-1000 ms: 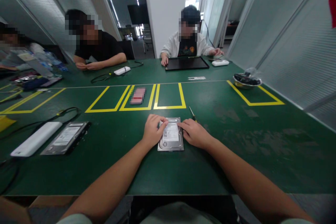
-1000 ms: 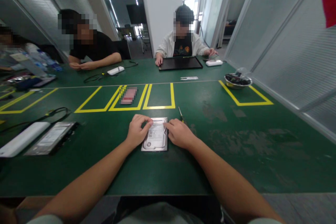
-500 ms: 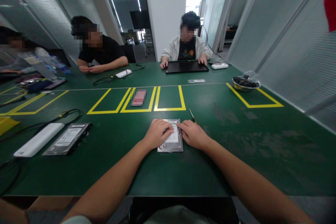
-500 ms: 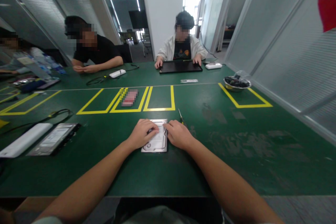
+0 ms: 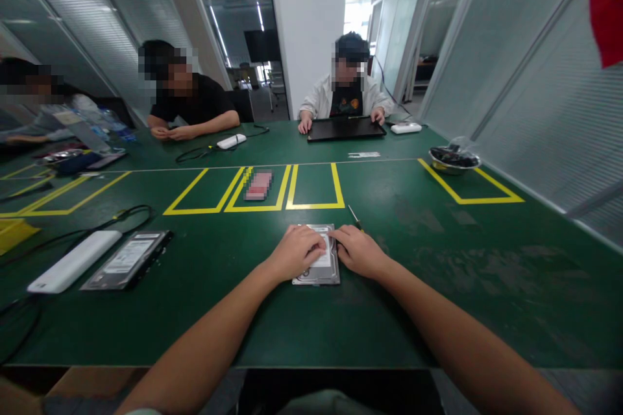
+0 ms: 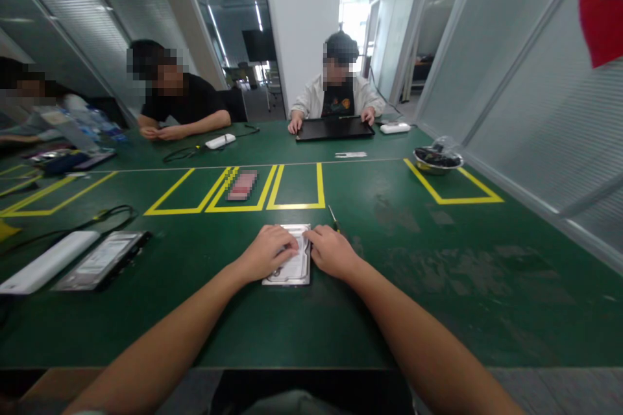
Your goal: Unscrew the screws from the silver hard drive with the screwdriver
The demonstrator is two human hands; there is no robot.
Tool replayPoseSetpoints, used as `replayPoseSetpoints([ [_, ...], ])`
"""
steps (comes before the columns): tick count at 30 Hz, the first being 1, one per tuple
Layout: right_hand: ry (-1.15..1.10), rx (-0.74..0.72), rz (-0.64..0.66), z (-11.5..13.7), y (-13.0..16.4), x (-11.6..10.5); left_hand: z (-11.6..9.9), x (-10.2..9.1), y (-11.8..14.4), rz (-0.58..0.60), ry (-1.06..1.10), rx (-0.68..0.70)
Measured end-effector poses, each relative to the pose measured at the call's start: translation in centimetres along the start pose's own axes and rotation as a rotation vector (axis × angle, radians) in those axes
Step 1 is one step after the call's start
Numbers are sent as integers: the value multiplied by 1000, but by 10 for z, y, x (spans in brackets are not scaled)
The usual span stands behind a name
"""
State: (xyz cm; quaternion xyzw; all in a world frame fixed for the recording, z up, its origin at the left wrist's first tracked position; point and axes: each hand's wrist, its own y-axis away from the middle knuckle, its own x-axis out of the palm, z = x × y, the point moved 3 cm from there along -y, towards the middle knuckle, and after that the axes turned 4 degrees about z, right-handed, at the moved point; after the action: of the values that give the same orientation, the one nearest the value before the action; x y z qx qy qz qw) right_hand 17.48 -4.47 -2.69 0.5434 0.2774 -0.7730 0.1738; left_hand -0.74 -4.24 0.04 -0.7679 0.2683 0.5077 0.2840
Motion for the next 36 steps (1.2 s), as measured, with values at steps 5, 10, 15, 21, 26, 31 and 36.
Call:
replayPoseSetpoints([
  [5, -12, 15, -6, 0, 1, 1, 0, 2, -3, 31, 44, 26],
  [10, -45, 4, -7, 0, 1, 2, -1, 2, -10, 64, 100, 63],
  [15, -79, -28, -6, -1, 1, 1, -4, 2, -18, 103, 123, 96],
  [21, -86, -47, -3, -5, 1, -1, -7, 4, -30, 133, 120, 112],
  [26, -81, -48, -7, -10, 1, -5, -7, 5, -35, 146, 117, 113],
  [31, -60, -49, -9, -9, 2, -8, -9, 5, -38, 165, 116, 104],
  [36, -48, -39, -11, -10, 3, -11, -11, 5, -43, 178, 113, 78],
])
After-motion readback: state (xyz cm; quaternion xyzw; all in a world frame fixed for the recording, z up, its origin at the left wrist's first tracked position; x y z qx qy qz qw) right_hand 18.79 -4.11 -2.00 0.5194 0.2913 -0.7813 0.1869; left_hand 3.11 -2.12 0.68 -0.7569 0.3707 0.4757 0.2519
